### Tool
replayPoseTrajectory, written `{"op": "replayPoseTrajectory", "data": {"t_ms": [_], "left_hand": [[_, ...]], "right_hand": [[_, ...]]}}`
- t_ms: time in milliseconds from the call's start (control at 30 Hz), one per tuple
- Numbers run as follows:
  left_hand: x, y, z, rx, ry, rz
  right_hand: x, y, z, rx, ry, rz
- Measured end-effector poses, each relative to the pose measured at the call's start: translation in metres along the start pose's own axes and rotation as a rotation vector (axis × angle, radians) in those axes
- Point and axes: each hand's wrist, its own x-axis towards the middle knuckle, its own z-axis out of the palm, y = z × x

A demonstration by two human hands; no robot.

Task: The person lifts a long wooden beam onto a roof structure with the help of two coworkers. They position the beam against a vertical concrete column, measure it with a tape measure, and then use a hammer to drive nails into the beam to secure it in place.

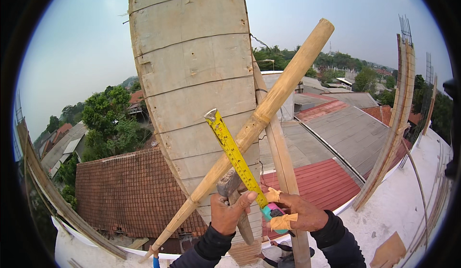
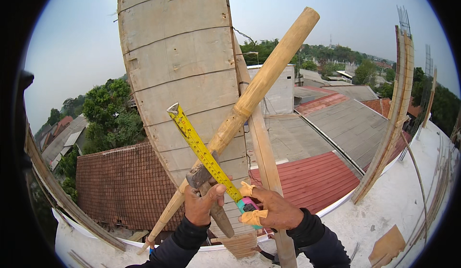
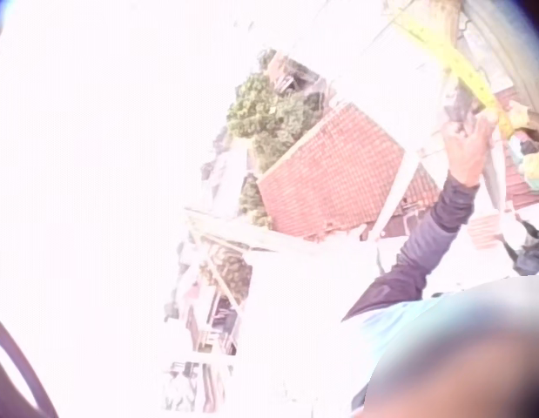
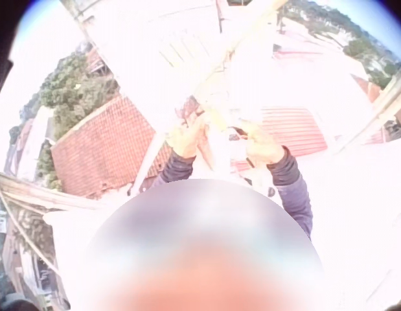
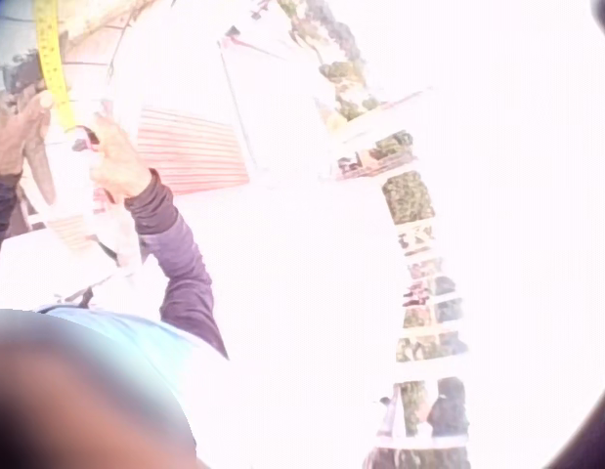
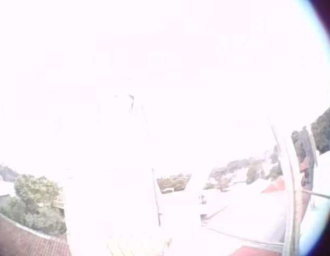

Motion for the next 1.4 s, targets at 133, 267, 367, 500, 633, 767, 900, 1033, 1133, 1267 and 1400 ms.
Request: {"op": "replayPoseTrajectory", "data": {"t_ms": [133, 267, 367, 500, 633, 767, 900, 1033, 1133, 1267, 1400], "left_hand": [[-0.017, 0.003, -0.015, 0.008, 0.1, -0.005], [-0.037, -0.009, -0.041, -0.008, 0.304, 0.007], [-0.057, -0.023, -0.06, -0.069, 0.458, 0.058], [-0.084, -0.046, -0.091, -0.164, 0.556, -0.077], [-0.115, -0.078, -0.128, -0.867, 0.514, -0.239], [-0.148, -0.093, -0.182, -0.837, 0.68, -0.192], [-0.17, -0.084, -0.207, -0.579, 0.805, -0.178], [-0.17, -0.07, -0.21, -0.562, 0.516, -0.082], [-0.169, -0.07, -0.218, -0.459, 0.575, -0.128], [-0.179, -0.086, -0.243, -0.37, 0.692, -0.157], [-0.198, -0.112, -0.268, -0.332, 0.778, -0.187]], "right_hand": [[0.018, -0.003, 0.045, -0.116, -0.004, -0.078], [0.025, -0.002, 0.09, 0.067, 0.185, -0.039], [0.034, -0.008, 0.115, -0.09, 0.194, -0.018], [0.042, -0.031, 0.168, -0.454, 0.179, -0.088], [0.03, -0.043, 0.168, -0.477, 0.271, -0.379], [0.029, -0.019, 0.008, 0.142, 0.91, -0.419], [0.115, 0.013, -0.188, 0.411, 1.119, -0.371], [0.23, 0.035, -0.271, 0.499, 0.88, -0.44], [0.278, 0.041, -0.292, 0.831, 0.337, -0.569], [0.307, 0.048, -0.304, 1.083, 0.034, -0.485], [0.329, 0.052, -0.312, 1.098, 0.008, -0.676]]}}
